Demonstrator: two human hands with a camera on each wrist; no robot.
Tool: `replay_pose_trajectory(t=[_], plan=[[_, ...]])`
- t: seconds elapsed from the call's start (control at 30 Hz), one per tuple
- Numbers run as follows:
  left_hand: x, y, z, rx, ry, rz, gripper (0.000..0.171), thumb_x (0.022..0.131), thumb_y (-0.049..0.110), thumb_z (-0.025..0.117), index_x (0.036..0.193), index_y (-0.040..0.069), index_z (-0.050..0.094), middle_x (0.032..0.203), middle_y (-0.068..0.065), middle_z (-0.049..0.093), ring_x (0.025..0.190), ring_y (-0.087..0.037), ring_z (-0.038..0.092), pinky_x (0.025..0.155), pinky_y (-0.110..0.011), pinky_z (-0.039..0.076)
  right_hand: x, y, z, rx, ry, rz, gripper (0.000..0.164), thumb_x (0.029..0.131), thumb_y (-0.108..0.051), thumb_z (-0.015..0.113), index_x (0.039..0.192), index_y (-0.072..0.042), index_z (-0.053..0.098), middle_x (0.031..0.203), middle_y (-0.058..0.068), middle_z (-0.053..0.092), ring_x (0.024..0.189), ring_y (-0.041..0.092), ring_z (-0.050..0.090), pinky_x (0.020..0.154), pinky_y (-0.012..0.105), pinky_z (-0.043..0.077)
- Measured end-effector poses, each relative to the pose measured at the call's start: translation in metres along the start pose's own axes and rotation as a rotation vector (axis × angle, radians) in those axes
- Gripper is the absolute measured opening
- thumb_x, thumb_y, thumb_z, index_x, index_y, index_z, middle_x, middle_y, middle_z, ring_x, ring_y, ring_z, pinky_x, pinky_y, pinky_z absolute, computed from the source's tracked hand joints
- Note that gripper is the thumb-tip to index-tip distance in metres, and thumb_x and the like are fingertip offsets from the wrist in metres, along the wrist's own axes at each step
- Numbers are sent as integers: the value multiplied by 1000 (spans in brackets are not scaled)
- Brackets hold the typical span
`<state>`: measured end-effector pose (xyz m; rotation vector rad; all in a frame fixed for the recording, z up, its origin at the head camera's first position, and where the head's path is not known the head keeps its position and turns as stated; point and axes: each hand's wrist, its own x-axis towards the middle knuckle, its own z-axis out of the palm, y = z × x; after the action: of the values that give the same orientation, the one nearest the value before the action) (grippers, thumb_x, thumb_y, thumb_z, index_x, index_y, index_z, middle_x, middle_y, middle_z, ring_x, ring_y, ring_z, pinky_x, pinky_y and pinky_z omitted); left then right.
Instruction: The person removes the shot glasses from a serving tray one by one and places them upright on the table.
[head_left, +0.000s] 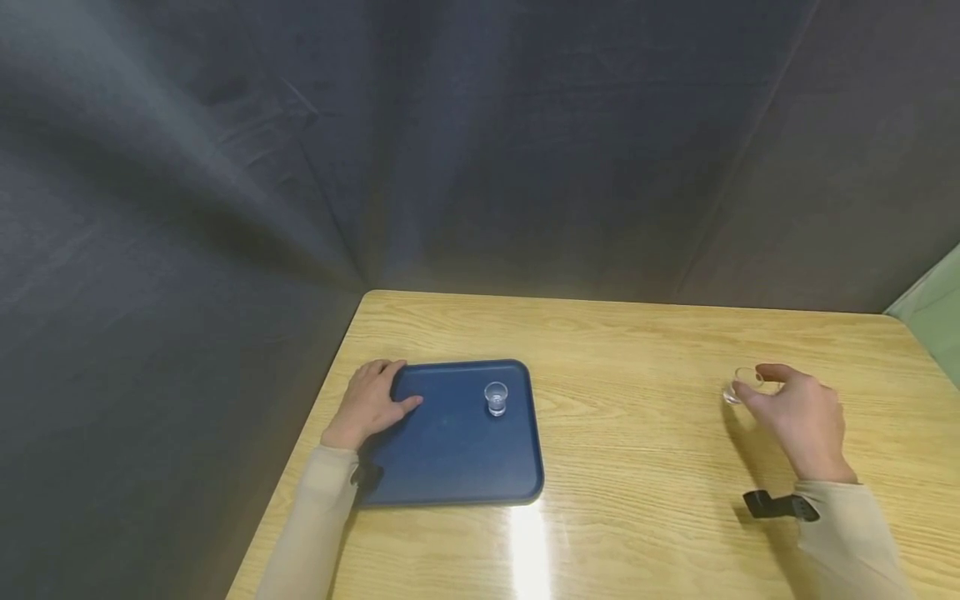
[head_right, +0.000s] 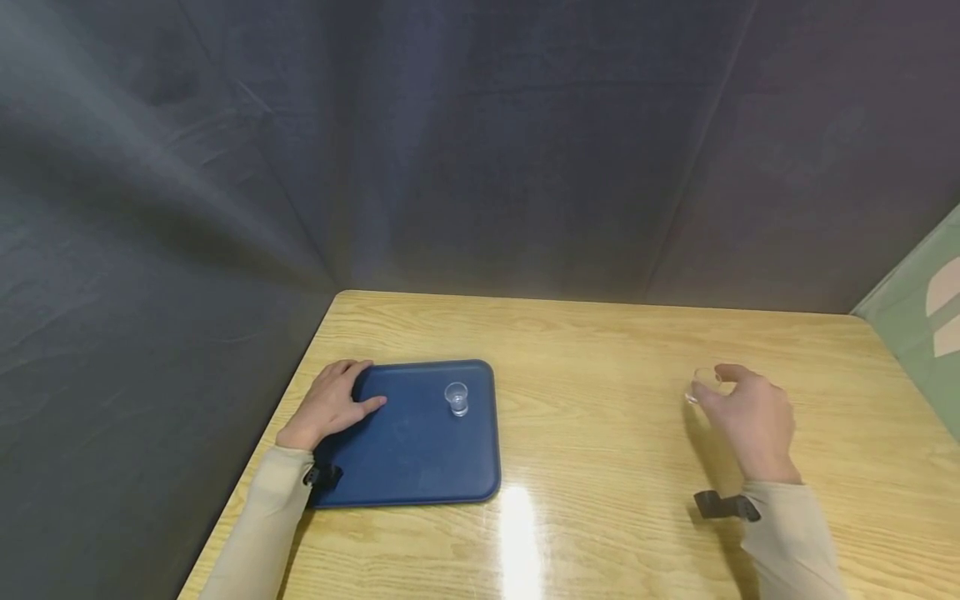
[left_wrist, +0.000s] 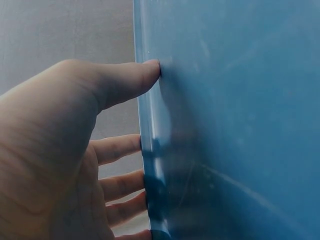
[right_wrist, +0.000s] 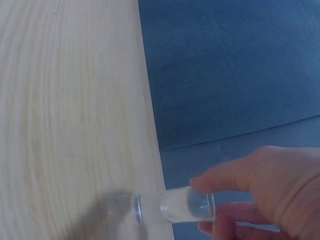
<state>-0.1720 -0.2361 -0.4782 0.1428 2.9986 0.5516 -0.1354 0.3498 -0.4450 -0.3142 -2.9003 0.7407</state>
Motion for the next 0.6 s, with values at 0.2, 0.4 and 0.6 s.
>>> replay_pose_trajectory(t=[0.2,0.4,0.6], plan=[[1,-1,1,4,-7,-1,80,98,47,74,160,6,46,161,-27,46,152,-50,39,128,-65,30,0,-1,0,4,-12,-5,65,101,-45,67,138,8,63,67,10,72,53,17,40,42,35,34],[0,0,-1,-2,-12,-3,80,98,47,74,160,6,46,161,-27,46,152,-50,38,128,-66,30,0,-4,-2,18,18,-3,64,101,-45,66,138,7,64,74,19,73,55,18,47,45,34,36],[0,1,-1,1,-14,-6,80,98,46,74,161,6,45,161,-27,46,153,-50,38,128,-65,29,0,-7,-1,34,74,-32,58,100,-42,68,135,4,68,56,2,64,53,13,47,51,30,37]])
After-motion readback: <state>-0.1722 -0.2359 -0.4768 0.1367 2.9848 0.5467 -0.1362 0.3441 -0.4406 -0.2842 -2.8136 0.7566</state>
